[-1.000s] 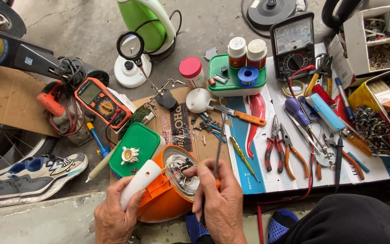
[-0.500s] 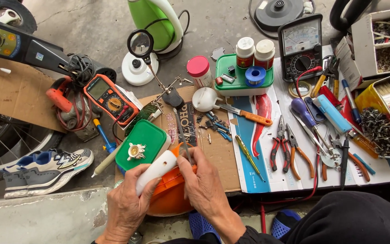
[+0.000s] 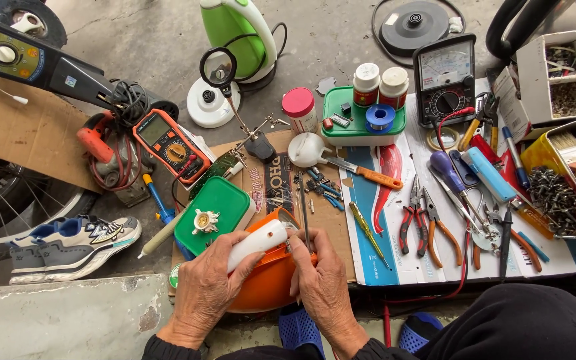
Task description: A person is repairing an electric kettle by using a screwdriver to assemble or disassemble parts and pliers to manipulate internal components.
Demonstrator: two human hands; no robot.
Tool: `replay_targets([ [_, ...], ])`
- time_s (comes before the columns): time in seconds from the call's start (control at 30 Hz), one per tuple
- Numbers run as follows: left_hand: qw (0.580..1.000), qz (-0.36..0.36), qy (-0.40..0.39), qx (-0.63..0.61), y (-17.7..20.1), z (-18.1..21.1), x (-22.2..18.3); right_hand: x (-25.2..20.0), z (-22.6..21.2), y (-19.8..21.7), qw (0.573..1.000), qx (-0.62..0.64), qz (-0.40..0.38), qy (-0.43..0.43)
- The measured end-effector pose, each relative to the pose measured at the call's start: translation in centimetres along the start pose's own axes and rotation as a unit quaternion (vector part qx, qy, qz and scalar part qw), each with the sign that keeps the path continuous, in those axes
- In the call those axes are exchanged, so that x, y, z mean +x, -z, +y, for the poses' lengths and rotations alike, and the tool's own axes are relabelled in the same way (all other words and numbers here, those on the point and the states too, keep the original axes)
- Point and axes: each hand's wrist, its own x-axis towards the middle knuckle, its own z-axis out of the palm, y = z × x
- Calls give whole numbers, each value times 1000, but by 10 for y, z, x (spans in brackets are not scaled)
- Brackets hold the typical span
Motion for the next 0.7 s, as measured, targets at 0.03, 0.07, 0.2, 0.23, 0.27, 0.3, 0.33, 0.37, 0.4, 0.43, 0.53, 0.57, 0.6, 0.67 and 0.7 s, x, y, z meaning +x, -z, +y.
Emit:
replay_targets([
  [0.03, 1000, -2, -10, 1, 1, 2, 1, 0, 2, 0, 1000, 2, 0, 5],
  [0.07, 1000, -1, -11, 1, 4, 4, 2, 0, 2, 0, 1000, 3, 0, 6],
  [0.2, 1000, -7, -13, -16, 10, 12, 6, 0, 2, 3, 1000, 4, -2, 5],
  [0.23, 999, -21, -8, -25, 11, 12, 6, -1, 1, 3, 1000, 8, -6, 5],
  [0.27, 999, -20, -8, -24, 12, 13, 7, -1, 2, 2, 1000, 8, -7, 5],
  [0.3, 999, -16, -5, -34, 13, 14, 8, -1, 2, 3, 1000, 15, -4, 13],
  [0.33, 999, -12, -1, -44, 13, 15, 8, -1, 2, 3, 1000, 23, -2, 21],
  [0.37, 999, -11, -2, -45, 10, 12, 7, -2, 2, 4, 1000, 22, -1, 21],
  [0.4, 999, -9, 10, -40, 6, 10, 5, -3, 2, 4, 1000, 17, -3, 22],
  [0.43, 999, -6, 23, -35, 3, 7, 4, -4, 2, 4, 1000, 12, -7, 23],
  [0.53, 1000, -3, 18, -25, 1, 6, 5, -4, 3, 5, 1000, 12, -10, 12],
  [0.57, 1000, -3, 18, -25, 1, 5, 5, -5, 3, 5, 1000, 12, -10, 13],
  [0.6, 999, -1, 23, -26, 0, 4, 5, -5, 3, 6, 1000, 12, -13, 16],
  [0.67, 999, 2, 27, -28, -1, 2, 6, -6, 3, 6, 1000, 12, -15, 20],
  [0.7, 999, 2, 29, -27, -2, 2, 6, -7, 4, 6, 1000, 13, -16, 21],
])
